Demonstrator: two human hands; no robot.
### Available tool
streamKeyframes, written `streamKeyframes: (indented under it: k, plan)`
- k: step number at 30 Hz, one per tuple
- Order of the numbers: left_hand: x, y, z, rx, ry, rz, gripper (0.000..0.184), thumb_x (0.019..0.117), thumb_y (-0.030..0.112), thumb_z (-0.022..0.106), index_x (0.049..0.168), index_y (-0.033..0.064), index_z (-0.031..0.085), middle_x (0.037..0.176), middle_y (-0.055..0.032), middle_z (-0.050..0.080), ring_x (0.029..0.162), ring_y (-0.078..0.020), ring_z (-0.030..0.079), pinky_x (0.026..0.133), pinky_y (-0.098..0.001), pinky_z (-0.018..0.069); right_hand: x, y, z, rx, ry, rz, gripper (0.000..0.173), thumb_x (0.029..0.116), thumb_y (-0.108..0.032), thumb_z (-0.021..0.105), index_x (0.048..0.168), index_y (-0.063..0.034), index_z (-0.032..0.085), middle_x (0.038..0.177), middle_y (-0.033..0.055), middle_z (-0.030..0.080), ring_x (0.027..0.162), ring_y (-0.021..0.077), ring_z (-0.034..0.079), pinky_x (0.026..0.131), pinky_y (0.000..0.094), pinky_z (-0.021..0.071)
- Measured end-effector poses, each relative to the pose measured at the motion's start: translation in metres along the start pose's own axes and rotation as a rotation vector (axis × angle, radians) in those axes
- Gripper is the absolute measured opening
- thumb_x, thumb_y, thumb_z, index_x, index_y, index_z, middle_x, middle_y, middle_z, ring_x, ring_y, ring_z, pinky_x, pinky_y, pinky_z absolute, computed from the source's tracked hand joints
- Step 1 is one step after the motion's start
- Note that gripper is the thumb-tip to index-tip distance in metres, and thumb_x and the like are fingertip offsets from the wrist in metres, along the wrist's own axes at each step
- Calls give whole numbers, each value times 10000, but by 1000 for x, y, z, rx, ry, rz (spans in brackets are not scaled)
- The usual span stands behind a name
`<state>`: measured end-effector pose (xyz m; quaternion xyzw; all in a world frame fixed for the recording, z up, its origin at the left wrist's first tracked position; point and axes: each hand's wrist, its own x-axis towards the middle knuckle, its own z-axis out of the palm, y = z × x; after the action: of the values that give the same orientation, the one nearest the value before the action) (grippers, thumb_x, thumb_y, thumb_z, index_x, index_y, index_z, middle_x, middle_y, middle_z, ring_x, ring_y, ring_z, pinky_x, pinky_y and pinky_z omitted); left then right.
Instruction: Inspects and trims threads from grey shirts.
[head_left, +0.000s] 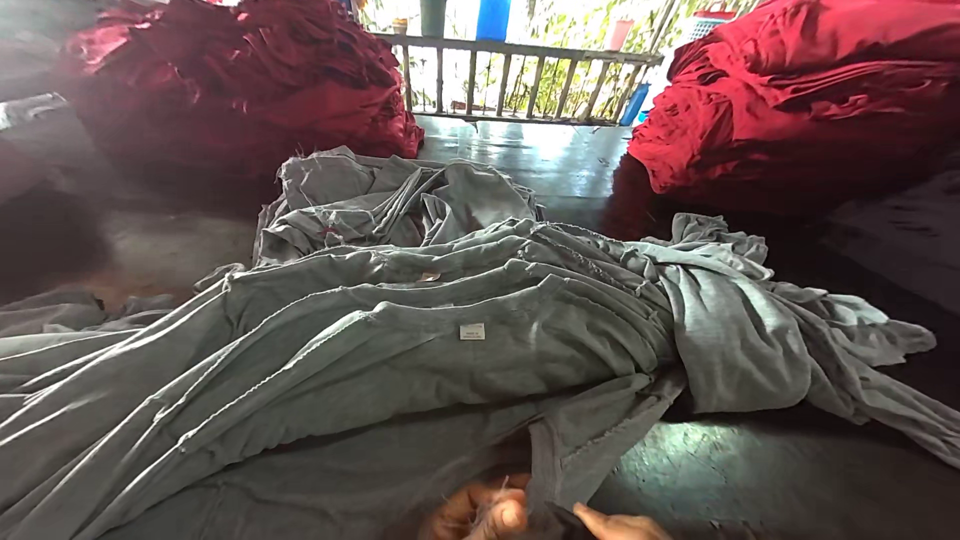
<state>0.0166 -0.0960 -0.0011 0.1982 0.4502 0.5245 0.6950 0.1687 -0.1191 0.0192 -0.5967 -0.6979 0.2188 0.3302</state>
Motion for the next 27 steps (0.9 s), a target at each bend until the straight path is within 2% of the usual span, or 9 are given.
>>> streamKeyframes:
  k: [2,4,7,11,13,16,20,25,27]
  plan:
    - [1,1,1,-12,81,-51,318,974,-54,522,814,147,709,928,44,783,896,-6,718,864,-210,569,3,4,1,252,-31,167,311,1027,-101,565,1108,191,636,970,242,692,844,157,667,797,255,544]
    - [3,2,1,-25,138,-81,330,975,-74,496,814,126,702,901,31,782,876,-23,725,856,-224,581,8,6,4,421,-65,331,404,1025,-149,567,1195,217,550,993,176,663,857,41,611,802,197,509]
    - [3,1,1,11,134,-51,312,945,-95,539,846,114,748,870,72,773,860,3,713,858,-213,575,17,2,10,516,-117,526,518,972,-157,657,1312,189,475,978,100,665,828,17,633,790,210,538]
    - [0,-5,-6,133,28,92,215,910,-88,620,951,57,772,962,91,769,942,23,696,887,-200,563,29,-7,19,630,-57,632,366,934,-15,643,1242,131,512,932,6,644,799,-29,618,780,172,530]
    - [0,-6,-10,305,-33,188,161,869,-76,685,1021,-52,732,1054,24,739,1007,19,666,914,-191,544,34,-7,20,671,-40,690,275,924,35,620,1181,72,531,883,-50,644,765,-47,619,741,159,528]
    - [1,-7,-13,522,-64,273,205,862,-29,730,1028,-147,709,1065,-122,722,1012,-6,657,912,-173,528,35,-6,20,703,-38,707,227,917,57,612,1135,28,555,841,-83,645,721,-60,606,681,140,507]
    - [2,-7,-13,540,-34,244,108,891,-29,683,946,-114,721,991,-74,719,953,14,655,869,-157,533,34,-8,17,724,-28,697,215,910,62,612,1109,-3,562,801,-118,637,655,-79,573,595,116,463]
    - [4,0,-13,700,-80,286,165,938,-2,621,919,-148,695,923,-159,704,892,-35,638,840,-177,506,30,-7,15,782,-6,659,224,920,70,580,1126,-15,569,834,-133,651,647,-88,566,584,117,462]
    - [4,0,-11,700,-94,317,176,953,2,605,926,-156,678,887,-146,693,845,-9,620,807,-162,498,29,-6,14,797,-3,650,212,935,61,559,1135,-6,575,844,-133,649,625,-96,545,562,109,446]
